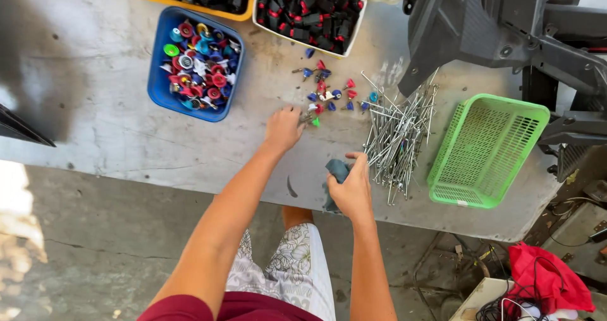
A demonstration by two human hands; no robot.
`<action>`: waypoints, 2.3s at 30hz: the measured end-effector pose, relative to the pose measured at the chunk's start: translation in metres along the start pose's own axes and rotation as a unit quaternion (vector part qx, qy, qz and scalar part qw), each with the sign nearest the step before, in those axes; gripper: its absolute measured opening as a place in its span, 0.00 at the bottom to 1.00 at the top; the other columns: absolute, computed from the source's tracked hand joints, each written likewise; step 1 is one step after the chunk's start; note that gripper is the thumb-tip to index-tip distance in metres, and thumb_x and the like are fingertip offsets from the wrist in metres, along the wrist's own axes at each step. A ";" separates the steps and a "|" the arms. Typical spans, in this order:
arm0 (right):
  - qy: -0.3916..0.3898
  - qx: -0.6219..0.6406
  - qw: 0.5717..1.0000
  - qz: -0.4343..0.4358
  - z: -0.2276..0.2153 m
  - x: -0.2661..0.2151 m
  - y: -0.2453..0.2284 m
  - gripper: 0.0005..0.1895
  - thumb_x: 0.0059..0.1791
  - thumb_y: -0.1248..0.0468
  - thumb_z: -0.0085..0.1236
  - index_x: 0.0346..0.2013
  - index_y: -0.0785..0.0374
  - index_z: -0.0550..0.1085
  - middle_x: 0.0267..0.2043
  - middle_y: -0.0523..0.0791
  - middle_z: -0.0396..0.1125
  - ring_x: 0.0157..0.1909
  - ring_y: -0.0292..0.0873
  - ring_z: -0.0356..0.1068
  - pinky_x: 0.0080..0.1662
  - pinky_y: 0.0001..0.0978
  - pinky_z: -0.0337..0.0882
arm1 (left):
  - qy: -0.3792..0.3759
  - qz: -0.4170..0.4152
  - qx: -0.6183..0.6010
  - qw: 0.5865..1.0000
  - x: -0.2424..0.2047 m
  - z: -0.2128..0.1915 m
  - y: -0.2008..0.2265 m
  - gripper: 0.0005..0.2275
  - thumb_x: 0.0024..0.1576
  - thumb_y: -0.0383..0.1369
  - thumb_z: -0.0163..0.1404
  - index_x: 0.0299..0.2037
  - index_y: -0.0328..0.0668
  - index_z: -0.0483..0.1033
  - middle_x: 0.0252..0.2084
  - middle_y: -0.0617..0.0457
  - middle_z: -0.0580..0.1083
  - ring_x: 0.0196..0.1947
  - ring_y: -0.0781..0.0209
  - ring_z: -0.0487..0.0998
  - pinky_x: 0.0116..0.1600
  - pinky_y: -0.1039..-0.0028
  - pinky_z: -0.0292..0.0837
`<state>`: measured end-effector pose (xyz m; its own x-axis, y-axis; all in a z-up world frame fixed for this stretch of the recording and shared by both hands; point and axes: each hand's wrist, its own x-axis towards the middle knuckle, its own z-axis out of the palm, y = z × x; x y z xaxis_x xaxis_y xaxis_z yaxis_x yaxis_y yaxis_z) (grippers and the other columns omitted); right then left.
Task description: The person picks up small, colorful plastic fasteners from a table and wipes them with a dark cloth. They handle the fasteners one by one, cleaning them before placing them back on the table or into a blue container.
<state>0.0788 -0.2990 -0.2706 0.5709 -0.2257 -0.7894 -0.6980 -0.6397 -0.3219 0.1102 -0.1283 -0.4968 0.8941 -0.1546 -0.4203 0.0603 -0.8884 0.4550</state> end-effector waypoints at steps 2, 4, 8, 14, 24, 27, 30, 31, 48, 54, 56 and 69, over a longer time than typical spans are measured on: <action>-0.001 0.071 0.997 0.001 0.001 0.016 0.020 0.36 0.44 0.66 0.64 0.64 0.55 0.59 0.57 0.57 0.63 0.59 0.61 0.68 0.59 0.54 0.67 | 0.012 -0.027 0.017 0.999 0.001 0.017 0.010 0.14 0.53 0.40 0.60 0.46 0.48 0.74 0.43 0.50 0.75 0.44 0.47 0.81 0.49 0.58 0.78; 0.003 0.141 0.990 0.000 0.004 0.028 0.043 0.41 0.43 0.69 0.64 0.68 0.56 0.58 0.58 0.61 0.63 0.61 0.62 0.67 0.61 0.53 0.66 | 0.027 -0.050 0.032 0.998 -0.002 0.025 0.019 0.16 0.54 0.40 0.60 0.47 0.47 0.71 0.45 0.49 0.75 0.46 0.46 0.80 0.50 0.56 0.79; -0.010 0.431 0.901 0.047 0.015 0.053 0.082 0.39 0.44 0.68 0.65 0.69 0.57 0.61 0.54 0.57 0.64 0.56 0.54 0.68 0.56 0.53 0.69 | 0.086 -0.035 0.066 0.993 0.003 0.028 0.023 0.09 0.56 0.35 0.57 0.41 0.45 0.71 0.41 0.50 0.73 0.41 0.49 0.80 0.45 0.63 0.79; -0.018 0.438 0.898 0.028 0.024 0.060 0.102 0.18 0.55 0.52 0.58 0.54 0.58 0.78 0.46 0.50 0.70 0.48 0.45 0.70 0.50 0.44 0.74 | 0.137 0.029 0.166 0.976 0.009 0.056 0.007 0.09 0.54 0.34 0.56 0.39 0.46 0.70 0.36 0.54 0.71 0.37 0.55 0.80 0.41 0.68 0.77; -0.038 0.433 0.900 -0.004 0.021 0.066 0.103 0.13 0.54 0.56 0.59 0.48 0.60 0.80 0.32 0.46 0.72 0.33 0.40 0.75 0.36 0.36 0.78 | 0.171 0.040 0.259 0.950 -0.001 0.040 0.020 0.09 0.51 0.32 0.55 0.39 0.43 0.69 0.38 0.52 0.65 0.40 0.54 0.70 0.42 0.65 0.68; -0.034 0.455 0.890 -0.013 0.026 0.064 0.102 0.12 0.54 0.57 0.58 0.47 0.59 0.80 0.28 0.46 0.72 0.30 0.40 0.76 0.33 0.34 0.78 | 0.159 0.035 0.270 0.949 0.000 0.042 0.019 0.09 0.54 0.33 0.54 0.39 0.42 0.68 0.38 0.53 0.64 0.39 0.55 0.71 0.42 0.65 0.68; -0.043 0.458 0.888 -0.011 0.036 0.070 0.110 0.12 0.55 0.57 0.58 0.47 0.61 0.79 0.28 0.48 0.72 0.29 0.42 0.76 0.32 0.34 0.78 | 0.155 0.032 0.248 0.956 0.006 0.047 0.017 0.06 0.54 0.29 0.52 0.38 0.42 0.69 0.37 0.53 0.65 0.38 0.54 0.71 0.41 0.64 0.67; -0.043 0.460 0.887 -0.011 0.040 0.068 0.109 0.12 0.55 0.57 0.58 0.47 0.61 0.79 0.28 0.48 0.72 0.29 0.42 0.76 0.32 0.34 0.78 | 0.155 0.032 0.248 0.956 0.005 0.044 0.017 0.06 0.54 0.29 0.52 0.38 0.42 0.69 0.37 0.53 0.65 0.38 0.54 0.71 0.41 0.64 0.67; -0.006 0.480 0.877 0.001 0.089 0.059 0.099 0.13 0.54 0.56 0.59 0.48 0.60 0.78 0.31 0.51 0.75 0.32 0.44 0.77 0.35 0.40 0.80 | 0.160 0.151 0.169 0.961 0.006 0.031 -0.010 0.08 0.53 0.31 0.55 0.37 0.45 0.68 0.38 0.52 0.67 0.37 0.53 0.76 0.41 0.66 0.73; -0.008 0.505 0.863 0.005 0.110 0.061 0.092 0.13 0.55 0.55 0.57 0.49 0.58 0.78 0.33 0.52 0.76 0.33 0.45 0.78 0.37 0.41 0.81 | 0.180 0.126 0.035 0.975 0.009 0.023 -0.020 0.06 0.58 0.34 0.51 0.39 0.44 0.68 0.37 0.52 0.68 0.35 0.52 0.77 0.40 0.66 0.74; -0.012 0.499 0.867 0.011 0.117 0.057 0.100 0.14 0.56 0.55 0.56 0.51 0.59 0.77 0.33 0.53 0.76 0.34 0.46 0.78 0.38 0.43 0.81 | 0.177 0.131 0.040 0.975 -0.001 0.017 -0.016 0.06 0.58 0.34 0.52 0.38 0.45 0.69 0.36 0.53 0.68 0.35 0.53 0.77 0.40 0.67 0.74; -0.028 0.479 0.878 -0.006 0.105 0.072 0.119 0.17 0.57 0.55 0.55 0.55 0.62 0.75 0.34 0.56 0.74 0.33 0.48 0.77 0.35 0.45 0.80 | 0.339 0.122 0.098 0.927 -0.003 0.031 0.004 0.08 0.55 0.33 0.56 0.25 0.50 0.72 0.32 0.55 0.66 0.30 0.54 0.72 0.33 0.67 0.66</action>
<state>-0.0082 -0.3138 -0.4208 0.5770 -0.1691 -0.7990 -0.7510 0.2746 -0.6005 0.0941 -0.1448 -0.5178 0.9477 -0.1137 0.2982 -0.2038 -0.9346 0.2915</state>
